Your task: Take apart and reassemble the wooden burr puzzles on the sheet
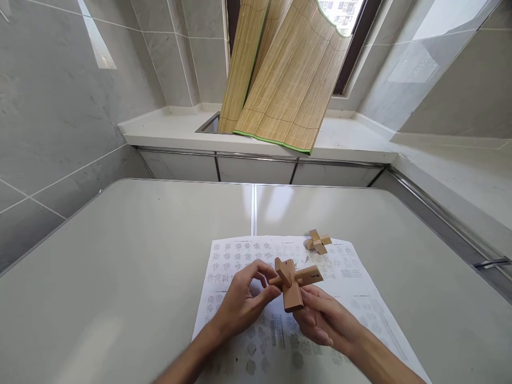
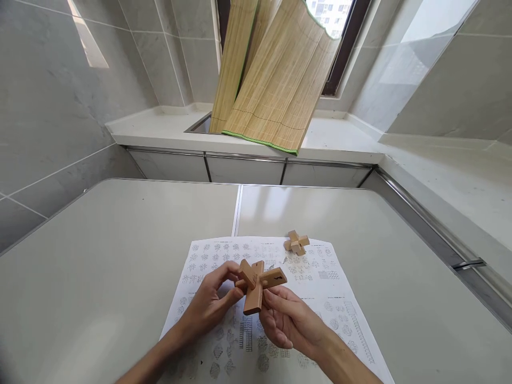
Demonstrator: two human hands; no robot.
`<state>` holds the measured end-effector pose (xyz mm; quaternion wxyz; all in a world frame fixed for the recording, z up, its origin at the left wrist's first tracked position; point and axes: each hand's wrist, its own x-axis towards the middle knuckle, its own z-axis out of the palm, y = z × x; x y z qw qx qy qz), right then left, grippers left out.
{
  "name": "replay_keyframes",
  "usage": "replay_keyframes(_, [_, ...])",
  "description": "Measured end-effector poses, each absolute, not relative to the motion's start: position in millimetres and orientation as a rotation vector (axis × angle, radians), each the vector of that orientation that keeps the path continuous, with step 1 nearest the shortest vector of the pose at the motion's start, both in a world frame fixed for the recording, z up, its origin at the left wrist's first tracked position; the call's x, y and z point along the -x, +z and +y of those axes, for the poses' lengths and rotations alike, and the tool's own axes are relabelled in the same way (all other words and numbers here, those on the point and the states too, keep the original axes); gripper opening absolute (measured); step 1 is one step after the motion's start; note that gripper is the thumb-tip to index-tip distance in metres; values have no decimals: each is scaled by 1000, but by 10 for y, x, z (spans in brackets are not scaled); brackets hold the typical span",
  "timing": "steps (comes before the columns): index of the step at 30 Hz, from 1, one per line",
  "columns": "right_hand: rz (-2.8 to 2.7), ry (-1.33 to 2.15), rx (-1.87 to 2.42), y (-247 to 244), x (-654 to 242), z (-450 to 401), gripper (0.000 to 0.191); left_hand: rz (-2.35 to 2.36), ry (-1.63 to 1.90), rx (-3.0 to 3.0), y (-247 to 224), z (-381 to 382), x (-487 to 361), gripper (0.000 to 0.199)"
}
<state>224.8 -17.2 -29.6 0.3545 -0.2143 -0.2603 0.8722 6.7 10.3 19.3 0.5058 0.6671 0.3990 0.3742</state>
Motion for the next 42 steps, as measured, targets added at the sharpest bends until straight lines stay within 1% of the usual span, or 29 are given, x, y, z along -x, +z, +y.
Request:
replay_keyframes(1, [-676, 2250, 560, -295, -2245, -170, 38, 935, 916, -1590, 191, 97, -63, 59])
replay_keyframes(4, [-700, 2258, 574, -293, -2225, -173, 38, 789, 899, -1509, 173, 68, -59, 94])
replay_keyframes(5, [-711, 2259, 576, -292, -2217, -178, 38, 759, 878, -1488, 165, 58, -59, 103])
replay_keyframes(7, [-731, 2261, 583, -291, -2206, -191, 39, 743, 843, -1465, 149, 44, -59, 109])
replay_keyframes(10, [-741, 2268, 586, -291, -2204, -201, 39, 773, 853, -1465, 133, 47, -51, 106])
replay_keyframes(17, [-725, 2241, 605, -277, -2237, -168, 31, 816, 1065, -1463, 151, 190, 80, 96])
replay_keyframes(19, [-717, 2239, 613, -273, -2247, -158, 30, 896, 1117, -1483, 170, 271, 163, 95])
replay_keyframes(21, [-701, 2239, 614, -273, -2254, -152, 30, 1117, 1134, -1562, 187, 360, 266, 91])
replay_keyframes(24, [-681, 2227, 614, -280, -2254, -151, 29, 1590, 1127, -1809, 181, 484, 431, 79])
replay_keyframes(27, [-679, 2219, 628, -283, -2247, -153, 29, 1841, 1078, -2045, 118, 575, 576, 71])
replay_keyframes(29, [-672, 2214, 637, -277, -2245, -152, 30, 1927, 970, -2145, 61, 612, 648, 71])
replay_keyframes(32, [-672, 2206, 646, -257, -2246, -142, 31, 2009, 835, -2198, 3, 635, 705, 78])
replay_keyframes(34, [-681, 2199, 651, -243, -2248, -133, 32, 2058, 795, -2178, -5, 636, 712, 81])
replay_keyframes(42, [-667, 2182, 660, -214, -2250, -119, 33, 2152, 712, -2090, 2, 625, 711, 80])
